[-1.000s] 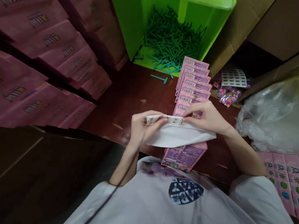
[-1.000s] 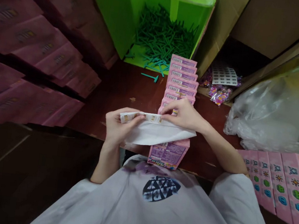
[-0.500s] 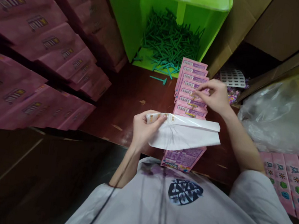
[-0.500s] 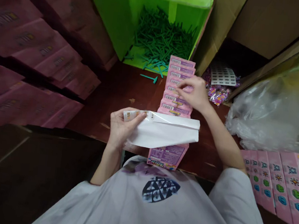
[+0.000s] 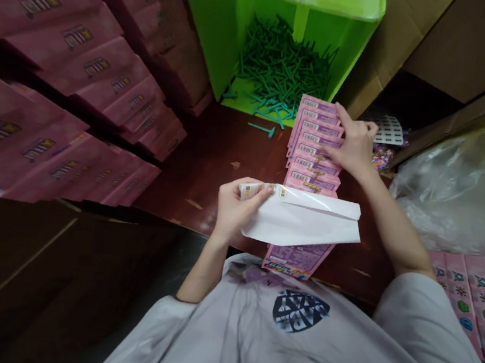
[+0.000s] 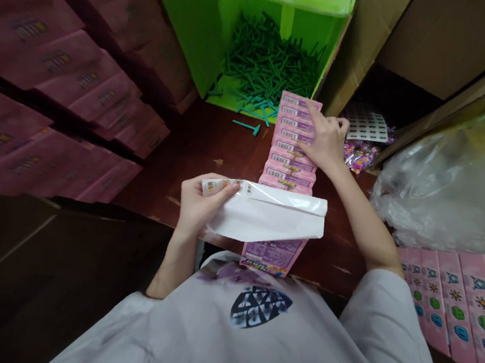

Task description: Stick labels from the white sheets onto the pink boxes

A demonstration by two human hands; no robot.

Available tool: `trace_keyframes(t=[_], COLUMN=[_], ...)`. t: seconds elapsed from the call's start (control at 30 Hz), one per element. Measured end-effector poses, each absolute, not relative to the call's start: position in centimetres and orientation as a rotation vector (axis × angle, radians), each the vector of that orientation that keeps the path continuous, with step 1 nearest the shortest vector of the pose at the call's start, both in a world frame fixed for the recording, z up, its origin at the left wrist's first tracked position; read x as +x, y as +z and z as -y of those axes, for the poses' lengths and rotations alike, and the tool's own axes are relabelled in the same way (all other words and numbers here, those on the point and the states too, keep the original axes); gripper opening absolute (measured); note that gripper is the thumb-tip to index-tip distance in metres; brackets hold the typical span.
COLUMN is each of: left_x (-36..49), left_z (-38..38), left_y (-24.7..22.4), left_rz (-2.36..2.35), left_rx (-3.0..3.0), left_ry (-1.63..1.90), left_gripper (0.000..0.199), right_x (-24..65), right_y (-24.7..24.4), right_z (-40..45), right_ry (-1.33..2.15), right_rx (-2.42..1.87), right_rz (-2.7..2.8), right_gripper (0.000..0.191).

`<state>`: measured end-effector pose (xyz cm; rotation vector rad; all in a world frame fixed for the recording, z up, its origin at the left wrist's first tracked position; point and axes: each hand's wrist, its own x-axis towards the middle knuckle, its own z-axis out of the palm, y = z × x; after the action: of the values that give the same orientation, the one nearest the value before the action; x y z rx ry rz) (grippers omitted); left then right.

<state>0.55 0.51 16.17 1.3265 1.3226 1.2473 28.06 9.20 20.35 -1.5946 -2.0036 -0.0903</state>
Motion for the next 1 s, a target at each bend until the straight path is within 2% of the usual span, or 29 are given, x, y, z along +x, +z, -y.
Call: trace_keyframes(t=[0.1, 0.2, 0.3, 0.4, 0.57, 0.7, 0.77, 0.87, 1.0], left_x=[1.0, 1.6, 2.1, 2.5, 3.0, 3.1, 2.9, 2.5, 2.2], left_z=[-0.6, -0.6, -0.4, -0.3, -0.5, -0.9, -1.1, -1.2, -1.0], left_y=[16.1, 16.3, 16.5, 16.5, 16.1, 15.6, 15.6, 15.7, 15.9], left_rz=[-1.289, -1.214, -1.121, -1.106, -1.241, -1.263, -1.287, -1.305, -1.316], left_rx=[1.374, 1.429, 1.475, 1.473, 1.388, 1.370, 1.365, 1.361, 1.337], left_ry=[1.232, 1.232, 1.222, 1.199, 1.223, 1.238, 1.246, 1.250, 1.244], left_gripper=[0.022, 0.019, 0.014, 0.013, 0.019, 0.021, 0.020, 0.019, 0.019], right_x=[25.8, 24.0, 23.5, 23.8, 23.6, 23.6, 24.6, 27.5, 31.4], right_y=[22.3, 23.2, 23.1, 22.4, 20.9, 21.2, 21.9, 22.5, 21.3], right_z=[-6.6, -4.4, -3.3, -3.1, -2.4, -2.6, -4.0, -8.1, -13.9], right_ry=[0.372, 0.818, 0.985, 0.917, 0.535, 0.640, 0.685, 0.497, 0.349], right_rx=[-1.343, -1.073, -0.982, -0.995, -0.925, -0.871, -0.952, -1.224, -1.522], right_rz=[2.035, 2.205, 2.236, 2.205, 2.304, 2.255, 2.117, 1.942, 1.990], right_gripper=[0.030, 0.020, 0.014, 0.010, 0.013, 0.015, 0.016, 0.014, 0.012])
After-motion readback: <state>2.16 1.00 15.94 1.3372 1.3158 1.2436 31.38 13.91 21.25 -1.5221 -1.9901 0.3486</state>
